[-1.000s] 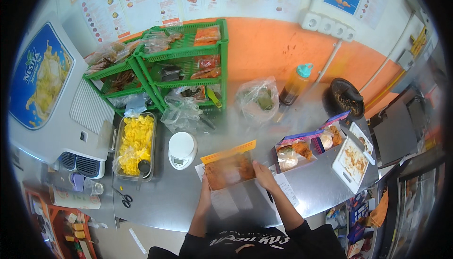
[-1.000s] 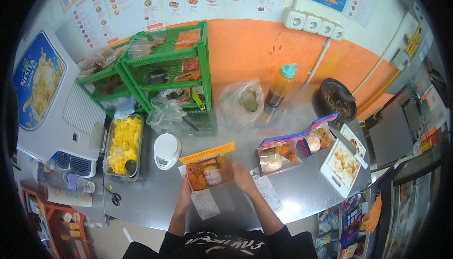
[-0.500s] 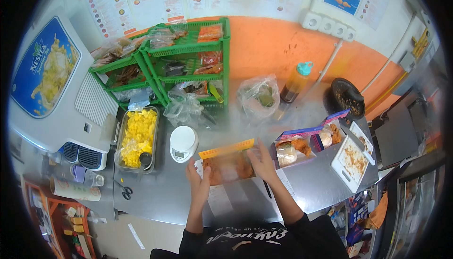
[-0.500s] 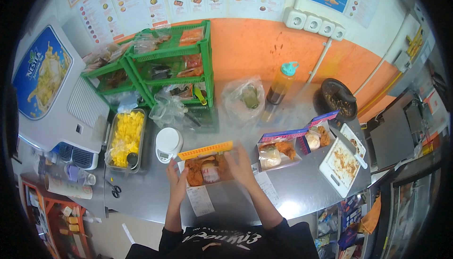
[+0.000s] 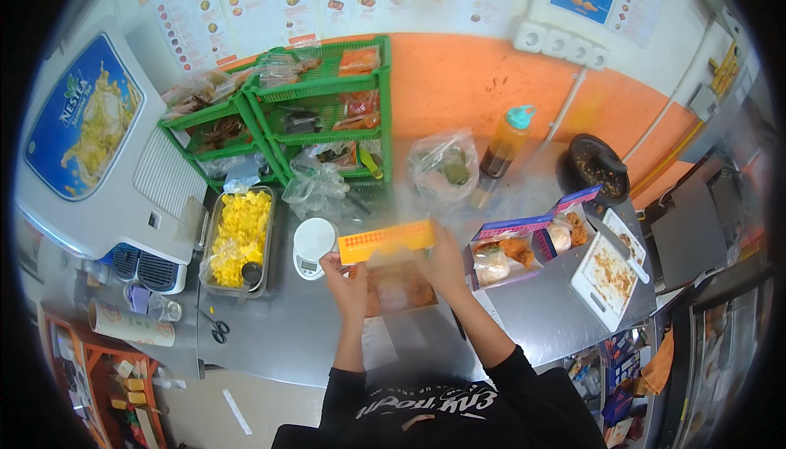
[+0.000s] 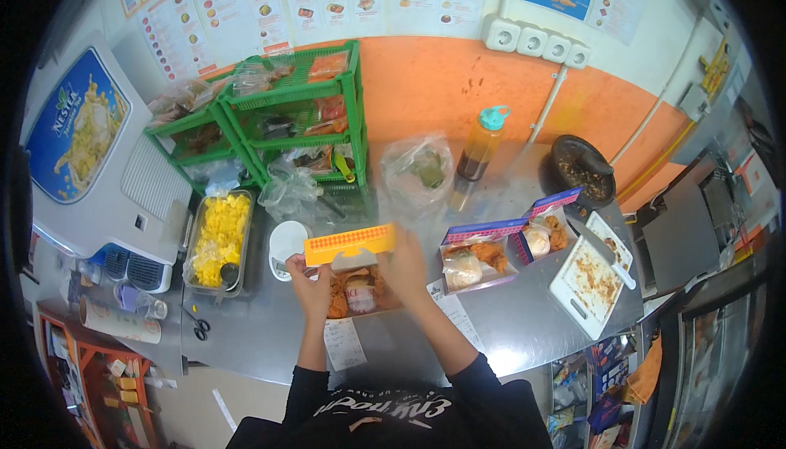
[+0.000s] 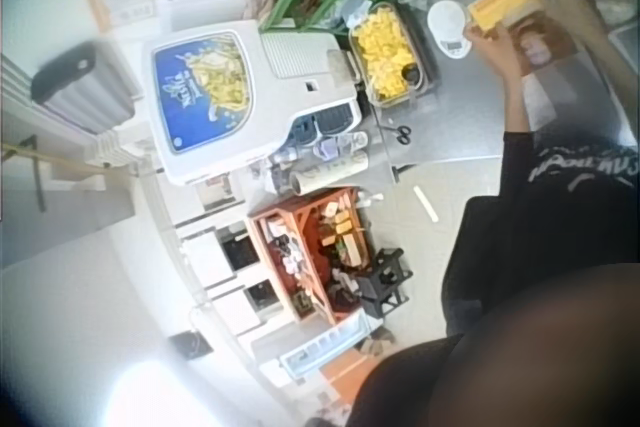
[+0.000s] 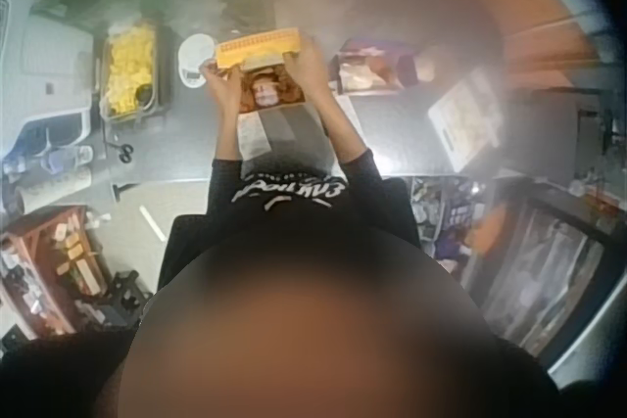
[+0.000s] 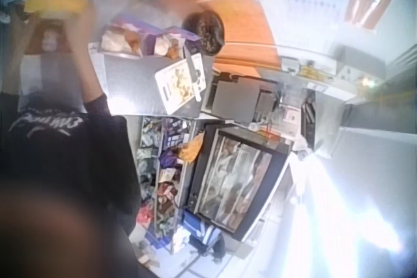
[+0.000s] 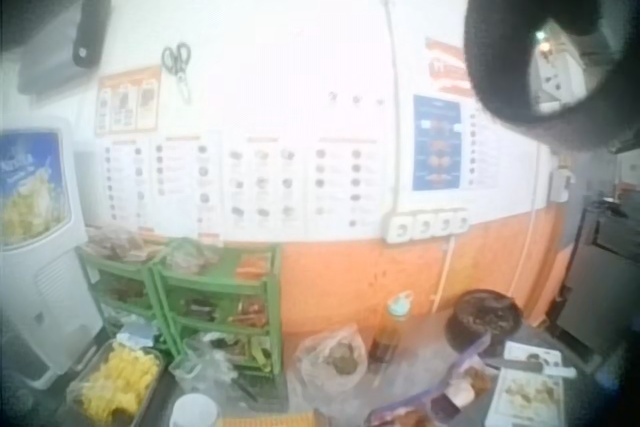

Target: The person places fried chicken pieces into a branded box, closes it, and then places the box into a clear plastic bag. They repeat this process for a second box. Finally, they hand the packaged items to a customer at the counter.

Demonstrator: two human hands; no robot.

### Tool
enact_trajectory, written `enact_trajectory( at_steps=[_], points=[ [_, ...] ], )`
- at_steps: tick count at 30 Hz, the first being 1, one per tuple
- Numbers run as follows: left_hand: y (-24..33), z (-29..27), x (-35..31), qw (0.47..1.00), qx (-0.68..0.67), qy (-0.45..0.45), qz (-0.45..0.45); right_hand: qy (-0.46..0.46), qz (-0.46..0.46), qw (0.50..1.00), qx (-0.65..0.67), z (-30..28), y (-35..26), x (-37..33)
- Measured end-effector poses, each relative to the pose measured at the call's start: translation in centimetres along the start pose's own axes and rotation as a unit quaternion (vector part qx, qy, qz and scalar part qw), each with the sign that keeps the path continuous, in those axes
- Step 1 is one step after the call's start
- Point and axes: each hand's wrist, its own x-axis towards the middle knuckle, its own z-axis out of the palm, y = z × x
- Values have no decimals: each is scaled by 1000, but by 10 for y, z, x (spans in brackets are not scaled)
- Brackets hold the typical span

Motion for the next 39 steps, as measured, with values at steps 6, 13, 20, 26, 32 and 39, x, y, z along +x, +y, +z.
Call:
enact_trajectory(
  at_steps=[6,13,20,26,32,39],
  points=[
    [12,-47,35,969,98,-224,48,-170,66,982,45,-29,22,9],
    [29,-81,76,842,330,-385,186,-232,-12,972,29,-47,29,8],
    [23,-87,76,842,248,-426,220,-280,-33,959,23,-57,38,3],
    [-15,-107,26,795,311,-422,304,-240,-198,949,-51,-54,65,-42],
    [-36,-112,1,716,367,-387,450,-243,-324,896,-181,-37,98,-74],
    [-29,-120,-25,773,352,-421,318,-357,-230,879,-219,-26,102,-100]
  ],
)
